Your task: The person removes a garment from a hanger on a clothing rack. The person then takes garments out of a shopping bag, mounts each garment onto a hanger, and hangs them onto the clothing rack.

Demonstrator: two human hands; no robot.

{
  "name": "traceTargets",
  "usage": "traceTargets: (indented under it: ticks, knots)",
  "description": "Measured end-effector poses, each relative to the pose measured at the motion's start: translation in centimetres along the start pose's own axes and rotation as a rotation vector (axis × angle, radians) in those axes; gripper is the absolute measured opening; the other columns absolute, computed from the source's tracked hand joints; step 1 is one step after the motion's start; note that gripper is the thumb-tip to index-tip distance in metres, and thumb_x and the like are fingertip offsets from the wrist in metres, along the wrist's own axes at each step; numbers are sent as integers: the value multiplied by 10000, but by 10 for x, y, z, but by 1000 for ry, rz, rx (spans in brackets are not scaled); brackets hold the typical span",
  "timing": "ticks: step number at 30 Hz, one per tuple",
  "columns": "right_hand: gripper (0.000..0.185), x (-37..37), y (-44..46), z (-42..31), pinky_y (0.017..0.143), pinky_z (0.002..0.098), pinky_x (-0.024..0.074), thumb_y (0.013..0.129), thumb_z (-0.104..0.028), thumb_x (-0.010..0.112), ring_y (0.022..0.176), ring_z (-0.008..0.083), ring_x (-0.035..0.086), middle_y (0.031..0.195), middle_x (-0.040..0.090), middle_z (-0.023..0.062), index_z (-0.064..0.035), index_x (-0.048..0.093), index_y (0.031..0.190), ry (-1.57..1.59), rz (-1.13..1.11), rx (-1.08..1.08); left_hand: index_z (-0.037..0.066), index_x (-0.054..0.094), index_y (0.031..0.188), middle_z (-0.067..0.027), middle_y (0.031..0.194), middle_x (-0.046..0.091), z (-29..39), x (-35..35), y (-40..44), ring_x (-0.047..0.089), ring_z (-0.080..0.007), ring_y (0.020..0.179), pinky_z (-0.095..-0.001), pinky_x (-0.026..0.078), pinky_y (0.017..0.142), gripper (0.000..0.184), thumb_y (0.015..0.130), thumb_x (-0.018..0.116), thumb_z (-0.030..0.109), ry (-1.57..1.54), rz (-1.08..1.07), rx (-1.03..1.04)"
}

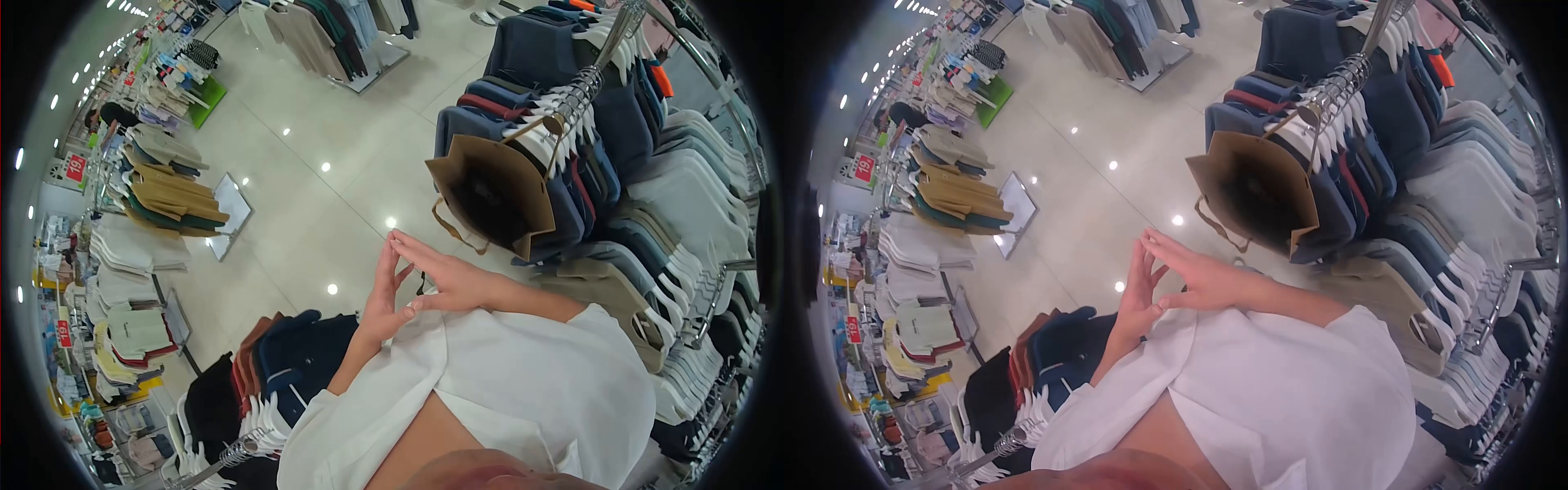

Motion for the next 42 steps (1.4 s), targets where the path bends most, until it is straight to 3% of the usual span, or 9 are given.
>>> traceTargets:
  ticks: [3,6,16,18,19,21,26,34,42]
  knots:
    - [1085,-31,5,1,1254,450,303,943,-531,737,1614,388,182,1761,84,213,-41,121,1689,191,26,118,138,9,1714,-154,1777,-20,6,-6,31,83,-362,1637,-581,283,1244,1238,864,803,559,79,-74,24]
    - [1031,-54,4,9,1177,456,419,936,-364,766,1576,404,280,1760,100,201,-30,137,1681,-80,137,6,130,32,1715,-155,1777,-16,1,-7,67,93,-363,1635,-573,307,1234,1213,872,798,548,119,-155,67]
    - [957,-115,-25,48,1165,429,437,940,-376,753,1519,373,404,1741,188,192,-29,227,1660,-59,631,215,85,44,1709,-175,1774,27,-14,14,192,141,-362,1624,-535,363,1207,1182,880,816,423,194,-731,16]
    - [923,-117,-30,55,1149,423,451,951,-369,741,1479,370,463,1724,244,189,-24,246,1650,-122,741,281,68,318,1640,-202,1686,286,-4,16,213,355,-391,1531,-483,421,1173,942,884,818,328,354,-796,175]
    - [729,-119,-33,57,1118,428,478,974,-366,708,1382,366,561,1622,428,191,-9,436,1549,-25,865,366,62,401,1598,-200,1638,374,-2,14,225,410,-395,1493,-474,437,1161,869,879,820,311,488,-873,276]
    - [579,-115,-37,72,1084,435,500,982,-354,692,1311,362,604,1509,540,186,-10,559,1428,-141,773,650,37,632,1390,-156,1403,624,12,20,242,562,-374,1335,-459,483,1108,610,856,822,263,688,-972,437]
    - [324,-91,-52,106,968,466,547,981,-302,676,1101,351,692,1178,707,150,-17,712,1131,-456,647,1115,51,710,1240,-101,1302,681,-20,13,249,608,-303,1238,-421,492,1036,424,852,792,200,834,-1221,549]
    - [346,-83,-55,112,968,470,558,961,-313,699,1104,365,697,1141,723,161,2,737,1099,-481,727,1263,102,778,1024,-67,1156,725,-39,6,253,657,-266,1108,-401,505,939,194,848,714,150,836,-1242,762]
    - [337,-142,11,182,983,442,567,900,-234,721,1211,323,693,1285,730,186,-57,790,1179,-469,-72,1396,119,800,1038,-61,1151,722,-43,5,247,654,-247,1087,-377,494,968,263,830,641,102,873,-1252,788]
Point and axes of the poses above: each hand's wrist, its own y-axis towards the middle knuckle, its own x-axis out of the palm, z = x × y, the point moved 7 cm from there along y, towards the middle knuckle
